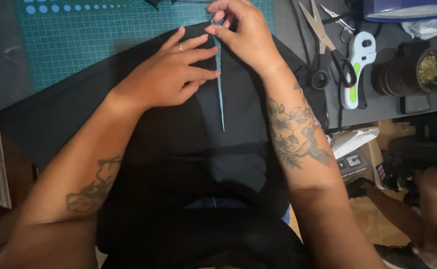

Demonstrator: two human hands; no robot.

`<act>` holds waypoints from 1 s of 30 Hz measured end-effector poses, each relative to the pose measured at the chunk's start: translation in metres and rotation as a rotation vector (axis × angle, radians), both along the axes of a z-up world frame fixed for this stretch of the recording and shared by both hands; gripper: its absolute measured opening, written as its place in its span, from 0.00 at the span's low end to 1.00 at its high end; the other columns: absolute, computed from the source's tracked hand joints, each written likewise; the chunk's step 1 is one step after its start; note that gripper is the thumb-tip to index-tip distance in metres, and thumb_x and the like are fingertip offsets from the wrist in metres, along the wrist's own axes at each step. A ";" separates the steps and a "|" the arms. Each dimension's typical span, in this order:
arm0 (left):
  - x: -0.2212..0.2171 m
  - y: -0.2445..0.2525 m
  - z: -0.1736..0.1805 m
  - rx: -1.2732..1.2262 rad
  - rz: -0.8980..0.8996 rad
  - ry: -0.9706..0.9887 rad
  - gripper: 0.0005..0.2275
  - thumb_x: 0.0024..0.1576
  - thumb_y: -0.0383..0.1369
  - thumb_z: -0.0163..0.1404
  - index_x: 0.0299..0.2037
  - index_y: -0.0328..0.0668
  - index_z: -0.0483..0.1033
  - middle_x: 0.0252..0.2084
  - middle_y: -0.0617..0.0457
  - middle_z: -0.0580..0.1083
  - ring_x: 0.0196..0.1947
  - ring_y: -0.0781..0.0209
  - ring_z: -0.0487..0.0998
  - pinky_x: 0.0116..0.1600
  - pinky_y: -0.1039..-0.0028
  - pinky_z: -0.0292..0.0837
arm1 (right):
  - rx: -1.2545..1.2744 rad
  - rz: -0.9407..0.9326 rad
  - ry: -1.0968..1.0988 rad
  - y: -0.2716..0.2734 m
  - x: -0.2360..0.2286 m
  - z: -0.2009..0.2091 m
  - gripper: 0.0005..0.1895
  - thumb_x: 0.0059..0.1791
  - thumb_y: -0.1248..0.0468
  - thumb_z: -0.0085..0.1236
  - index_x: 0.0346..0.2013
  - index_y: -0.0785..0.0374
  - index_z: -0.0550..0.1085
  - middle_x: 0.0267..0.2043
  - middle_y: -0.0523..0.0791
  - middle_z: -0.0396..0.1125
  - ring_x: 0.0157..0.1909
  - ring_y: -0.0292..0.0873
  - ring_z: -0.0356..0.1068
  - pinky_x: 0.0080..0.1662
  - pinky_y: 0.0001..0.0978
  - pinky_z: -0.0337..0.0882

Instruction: The person handles a large piece of black fabric on a cutting mat, smoothing it out and aligning the edges. They then use a rotary cutter to make a straight cut along the fabric and follow up with scissors to trim the edge. Finally, they use a measuring tape to measure the cut section.

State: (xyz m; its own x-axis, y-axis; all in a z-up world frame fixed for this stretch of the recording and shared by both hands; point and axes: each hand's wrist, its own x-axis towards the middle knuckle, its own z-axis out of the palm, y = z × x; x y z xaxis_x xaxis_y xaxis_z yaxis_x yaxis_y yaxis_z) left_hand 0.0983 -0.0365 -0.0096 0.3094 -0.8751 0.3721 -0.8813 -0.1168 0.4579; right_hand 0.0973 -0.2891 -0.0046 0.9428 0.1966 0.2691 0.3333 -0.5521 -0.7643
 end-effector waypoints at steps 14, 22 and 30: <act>-0.042 0.008 0.002 0.214 -0.052 -0.266 0.21 0.67 0.41 0.47 0.69 0.45 0.71 0.75 0.41 0.67 0.75 0.43 0.65 0.78 0.43 0.50 | -0.160 0.113 -0.201 -0.009 0.001 -0.011 0.13 0.56 0.73 0.68 0.51 0.63 0.74 0.42 0.44 0.68 0.43 0.44 0.71 0.48 0.37 0.73; -0.103 0.017 0.007 0.199 0.012 -0.357 0.33 0.64 0.55 0.49 0.73 0.39 0.67 0.77 0.45 0.64 0.77 0.52 0.63 0.79 0.48 0.53 | -0.130 0.081 -0.192 -0.007 0.004 -0.015 0.13 0.54 0.73 0.69 0.49 0.61 0.74 0.41 0.42 0.69 0.42 0.42 0.71 0.49 0.36 0.72; -0.131 0.020 0.017 0.084 0.103 -0.224 0.25 0.68 0.40 0.51 0.69 0.29 0.67 0.72 0.36 0.66 0.73 0.47 0.67 0.78 0.56 0.60 | -0.102 0.038 -0.166 -0.005 0.004 -0.021 0.13 0.52 0.73 0.70 0.48 0.61 0.76 0.41 0.44 0.68 0.40 0.41 0.72 0.48 0.32 0.73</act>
State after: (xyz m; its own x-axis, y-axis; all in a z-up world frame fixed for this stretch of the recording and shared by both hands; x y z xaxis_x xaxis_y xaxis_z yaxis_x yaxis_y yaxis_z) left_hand -0.0326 -0.0163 0.0077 0.3165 -0.8739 0.3690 -0.9411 -0.2406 0.2375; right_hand 0.1015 -0.2940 -0.0254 0.8784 0.2654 0.3974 0.4723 -0.6085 -0.6377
